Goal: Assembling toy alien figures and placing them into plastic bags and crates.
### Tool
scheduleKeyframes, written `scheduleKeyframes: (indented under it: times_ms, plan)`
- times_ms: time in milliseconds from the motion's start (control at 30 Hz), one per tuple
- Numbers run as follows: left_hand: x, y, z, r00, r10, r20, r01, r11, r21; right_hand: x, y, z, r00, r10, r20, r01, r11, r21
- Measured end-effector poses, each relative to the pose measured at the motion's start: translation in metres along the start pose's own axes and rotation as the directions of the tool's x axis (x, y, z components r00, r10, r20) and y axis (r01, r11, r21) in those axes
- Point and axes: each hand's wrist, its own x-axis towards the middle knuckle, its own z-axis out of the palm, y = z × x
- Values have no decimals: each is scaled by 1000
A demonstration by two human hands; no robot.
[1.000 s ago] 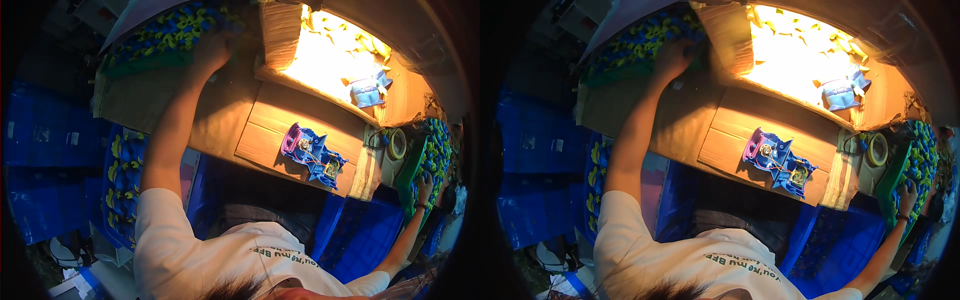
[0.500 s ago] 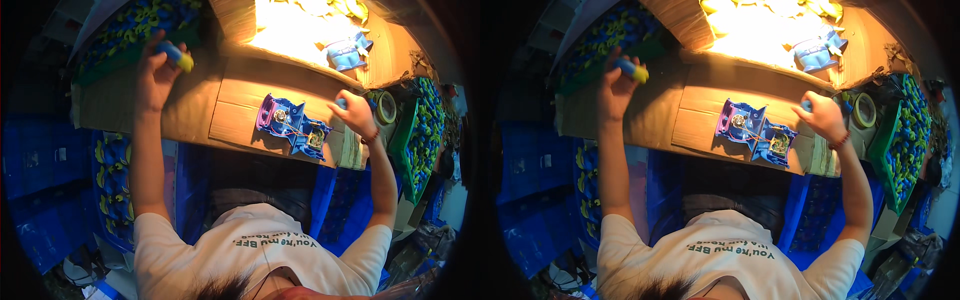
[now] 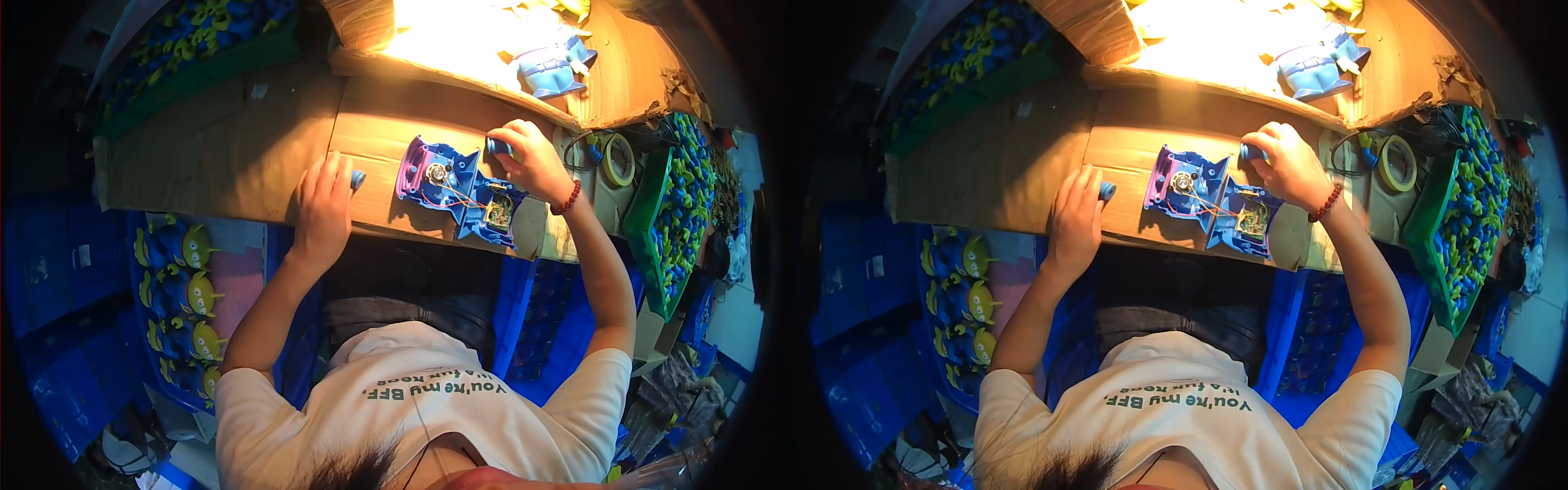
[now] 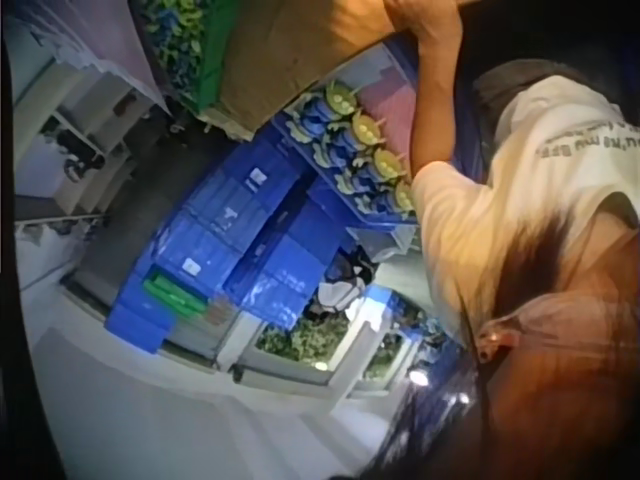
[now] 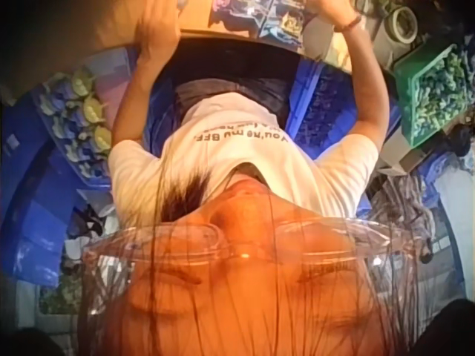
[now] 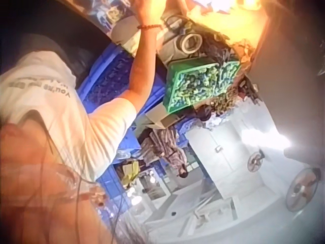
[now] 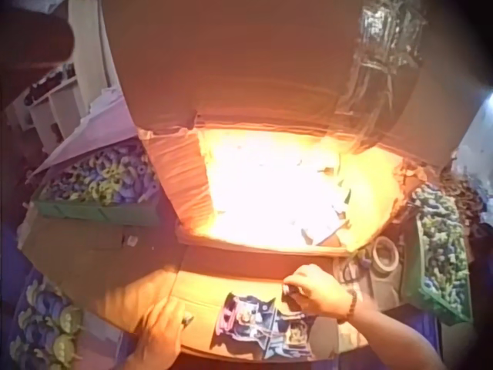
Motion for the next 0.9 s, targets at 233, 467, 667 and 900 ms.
scheduleKeyframes:
  times_ms: [233,467,667,900]
  plan:
    - [-10,29,-49,894,-296,337,410,845,-344,34,-22,-3,999,34,2,-33,950,311]
    - [-24,81,-12,558,-111,823,765,-314,-562,67,-37,20,977,-213,10,199,932,303]
    - [-12,77,17,602,-206,771,721,-276,-636,69,-38,23,966,-257,-27,253,918,304]
    - [-4,79,18,598,-255,760,733,-209,-647,66,-34,32,946,-314,-76,323,922,215]
